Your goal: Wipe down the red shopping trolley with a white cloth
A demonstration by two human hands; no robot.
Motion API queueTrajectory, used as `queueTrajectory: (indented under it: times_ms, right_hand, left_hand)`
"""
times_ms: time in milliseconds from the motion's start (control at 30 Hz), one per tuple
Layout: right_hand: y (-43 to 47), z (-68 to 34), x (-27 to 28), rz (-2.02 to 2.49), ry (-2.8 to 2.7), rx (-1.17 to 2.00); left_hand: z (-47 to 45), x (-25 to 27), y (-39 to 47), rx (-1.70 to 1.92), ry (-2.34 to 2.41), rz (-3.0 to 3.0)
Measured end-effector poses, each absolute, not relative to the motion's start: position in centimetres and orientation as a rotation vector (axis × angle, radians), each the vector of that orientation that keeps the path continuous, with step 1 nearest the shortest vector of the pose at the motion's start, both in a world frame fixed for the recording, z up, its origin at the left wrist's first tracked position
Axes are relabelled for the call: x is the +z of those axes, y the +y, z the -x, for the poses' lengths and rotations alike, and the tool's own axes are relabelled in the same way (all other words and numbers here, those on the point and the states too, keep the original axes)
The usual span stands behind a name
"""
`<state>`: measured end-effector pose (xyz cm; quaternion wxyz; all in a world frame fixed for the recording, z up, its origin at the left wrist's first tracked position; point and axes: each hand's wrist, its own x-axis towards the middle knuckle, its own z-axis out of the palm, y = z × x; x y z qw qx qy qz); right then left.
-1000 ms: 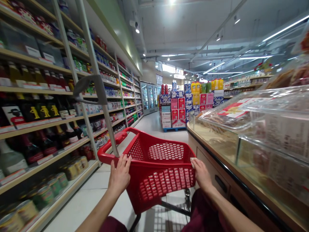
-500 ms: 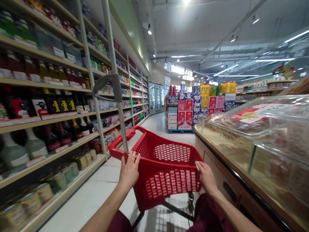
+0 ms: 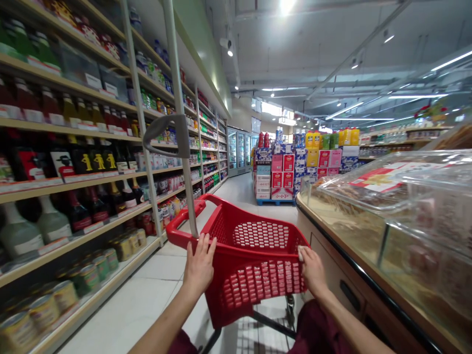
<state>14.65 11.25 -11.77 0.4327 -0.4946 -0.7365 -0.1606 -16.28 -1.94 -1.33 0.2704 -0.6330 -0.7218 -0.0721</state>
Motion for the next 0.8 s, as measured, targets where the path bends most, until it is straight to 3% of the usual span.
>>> queueTrajectory:
  times_ms: [200,367,600,800]
  right_hand:
    - [10.8,-10.1,-10.4,0.901,-2.115,-0.315]
    - [12.3,-15.7,-10.2,1.156,-1.880,-0.304]
    - [10.3,-6.0,-10.1,0.891,-2.016,-0.269]
    - [11.2,-10.1,-9.3,1.019,-1.888,-0.174]
  left_hand:
    - [15.9,-1.2,-2.1,-0.180,-1.930,1.733]
    - [15.4,-1.3,-2.0,-0.200,-1.923,1.716]
    - [14.4,-1.4,-1.8,-0.195,-1.931,1.712]
    - [14.3,-1.6,-1.8,-0.218,-1.918,1.742]
